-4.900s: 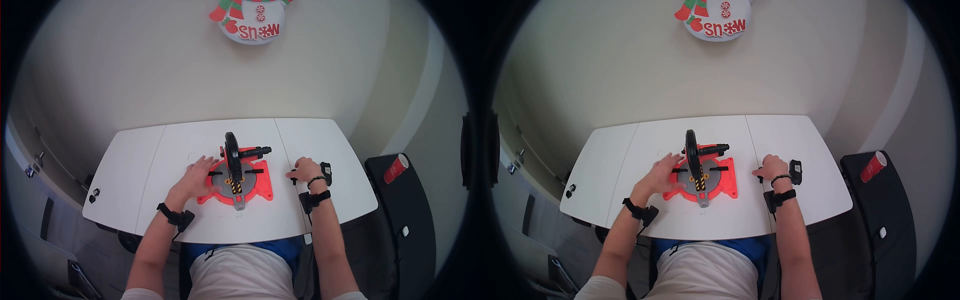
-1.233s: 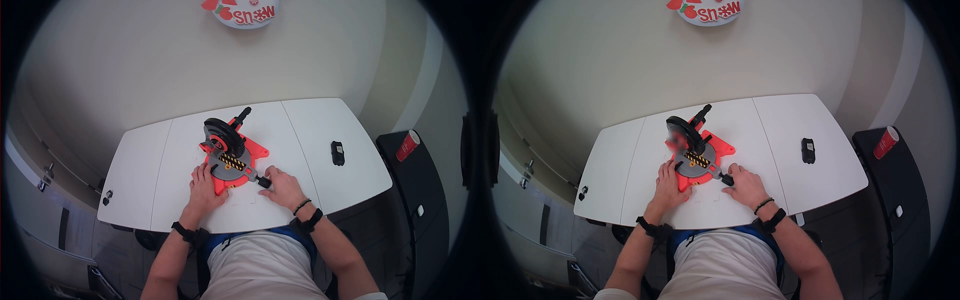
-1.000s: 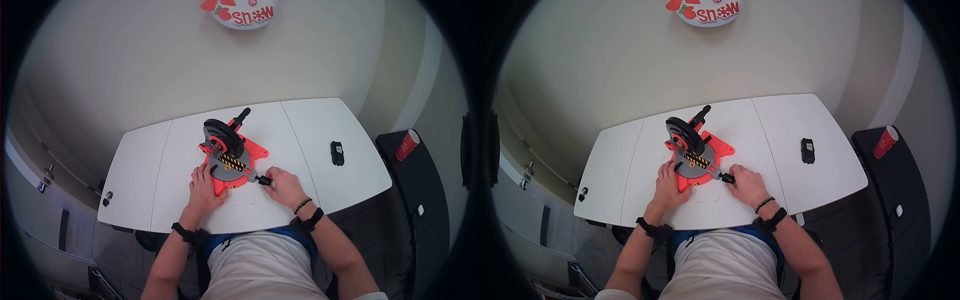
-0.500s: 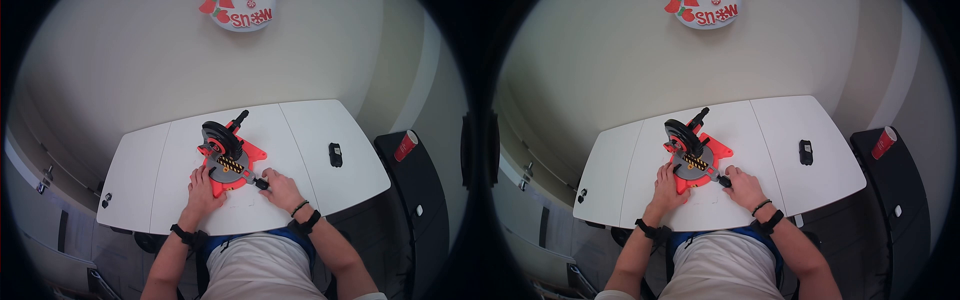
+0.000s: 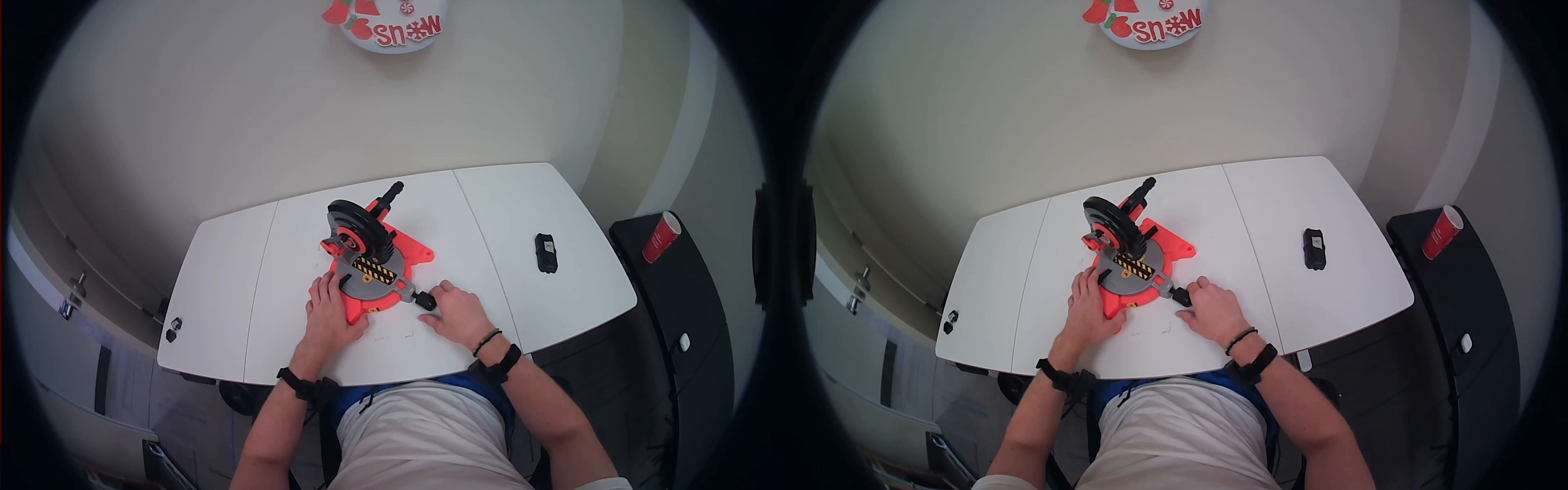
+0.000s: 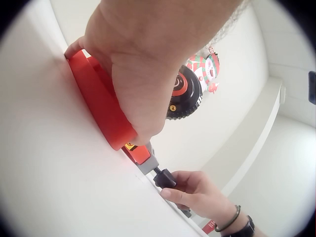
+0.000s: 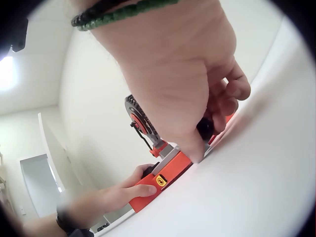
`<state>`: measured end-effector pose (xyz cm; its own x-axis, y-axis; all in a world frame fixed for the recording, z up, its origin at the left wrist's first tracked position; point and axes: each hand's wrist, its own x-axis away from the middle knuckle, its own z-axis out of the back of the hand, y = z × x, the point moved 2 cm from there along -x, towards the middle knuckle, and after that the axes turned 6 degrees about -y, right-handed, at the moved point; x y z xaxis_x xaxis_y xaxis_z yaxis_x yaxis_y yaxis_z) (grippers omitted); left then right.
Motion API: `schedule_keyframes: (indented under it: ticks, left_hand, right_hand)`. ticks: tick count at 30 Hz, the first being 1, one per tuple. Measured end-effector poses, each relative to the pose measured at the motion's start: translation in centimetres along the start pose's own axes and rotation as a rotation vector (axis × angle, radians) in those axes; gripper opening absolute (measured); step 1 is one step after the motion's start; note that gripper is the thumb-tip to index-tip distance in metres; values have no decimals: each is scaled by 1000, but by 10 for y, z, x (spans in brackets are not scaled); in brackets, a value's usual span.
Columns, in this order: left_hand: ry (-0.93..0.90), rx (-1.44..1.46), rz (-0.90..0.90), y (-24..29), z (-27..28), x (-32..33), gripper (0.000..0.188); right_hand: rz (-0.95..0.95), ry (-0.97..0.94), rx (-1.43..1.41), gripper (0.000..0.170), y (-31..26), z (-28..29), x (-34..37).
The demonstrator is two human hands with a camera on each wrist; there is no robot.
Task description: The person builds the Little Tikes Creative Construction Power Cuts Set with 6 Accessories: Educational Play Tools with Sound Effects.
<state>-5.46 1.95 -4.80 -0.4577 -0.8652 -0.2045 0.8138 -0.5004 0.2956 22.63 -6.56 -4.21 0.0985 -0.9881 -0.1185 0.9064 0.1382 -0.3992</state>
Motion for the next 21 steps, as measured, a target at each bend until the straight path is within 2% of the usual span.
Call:
schedule_keyframes:
  ticks: [5,7,11,13,21]
  left_hand:
    - [21,-12,-14,-3,-3,2,104]
    - [18,-2,-14,-4,-4,1,104]
    - [16,9,-12,-1,-1,2,104]
    - [-15,5,9,2,2,2,103]
    - [-21,13,14,3,3,1,103]
  right_hand:
    - [-9,64,-66,37,-6,10,0]
    - [-75,-26,-153,44,-4,11,-2]
    - [-85,-32,-138,38,-4,10,-1]
    - [-50,67,-105,32,-5,9,2]
    - [-4,50,-69,34,-4,3,3]
